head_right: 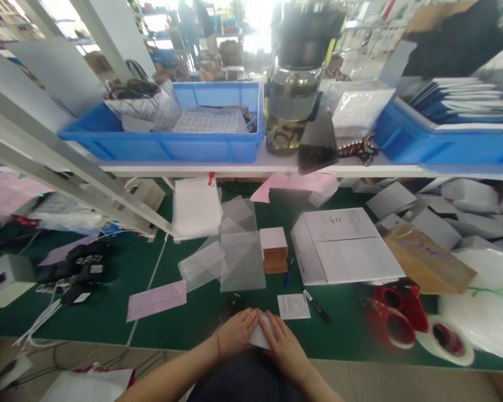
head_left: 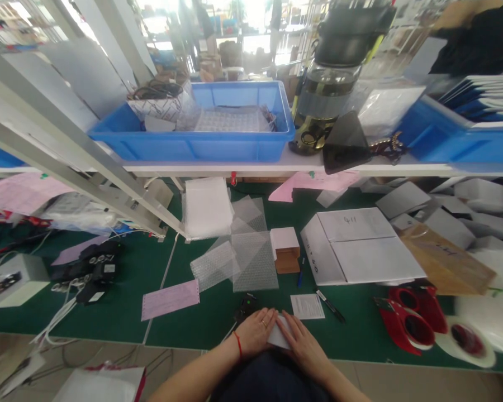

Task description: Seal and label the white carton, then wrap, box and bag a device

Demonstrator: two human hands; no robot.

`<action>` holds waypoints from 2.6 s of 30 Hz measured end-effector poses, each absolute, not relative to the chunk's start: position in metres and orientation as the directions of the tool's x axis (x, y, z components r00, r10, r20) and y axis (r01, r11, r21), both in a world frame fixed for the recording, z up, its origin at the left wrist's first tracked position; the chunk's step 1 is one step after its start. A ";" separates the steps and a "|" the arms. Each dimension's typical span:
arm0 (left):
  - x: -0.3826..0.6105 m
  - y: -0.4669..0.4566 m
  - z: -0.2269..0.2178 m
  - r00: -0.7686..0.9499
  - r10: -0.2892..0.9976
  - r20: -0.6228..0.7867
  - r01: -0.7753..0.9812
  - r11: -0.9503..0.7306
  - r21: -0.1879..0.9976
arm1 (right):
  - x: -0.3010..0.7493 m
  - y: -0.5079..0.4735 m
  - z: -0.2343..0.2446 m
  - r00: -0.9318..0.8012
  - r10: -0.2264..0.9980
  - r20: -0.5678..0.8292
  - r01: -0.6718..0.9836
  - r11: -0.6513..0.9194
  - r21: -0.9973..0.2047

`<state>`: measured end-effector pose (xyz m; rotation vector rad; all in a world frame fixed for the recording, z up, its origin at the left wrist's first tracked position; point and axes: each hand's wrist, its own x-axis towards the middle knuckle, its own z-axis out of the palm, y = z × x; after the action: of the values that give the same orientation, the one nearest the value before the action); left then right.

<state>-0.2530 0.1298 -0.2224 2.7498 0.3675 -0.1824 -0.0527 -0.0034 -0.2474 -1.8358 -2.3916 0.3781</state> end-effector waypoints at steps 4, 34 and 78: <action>-0.256 0.132 -0.223 0.958 0.232 -0.168 0.276 -0.905 0.324 | -0.057 -0.006 -0.246 -0.235 0.971 -0.032 0.949 0.222 -0.225; -0.265 0.165 -0.208 0.316 0.843 -0.435 0.911 -0.140 0.389 | -0.062 0.003 -0.208 0.071 0.996 -0.053 0.868 -0.087 -0.489; -0.293 0.152 0.060 0.479 0.762 0.436 0.141 -0.557 0.819 | -0.111 0.108 0.037 -0.019 0.983 0.183 0.022 0.184 -0.983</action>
<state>-0.2929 0.1516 0.0603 1.9908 0.7459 1.0764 -0.1114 0.1078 0.0369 -1.0807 -1.3199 1.0726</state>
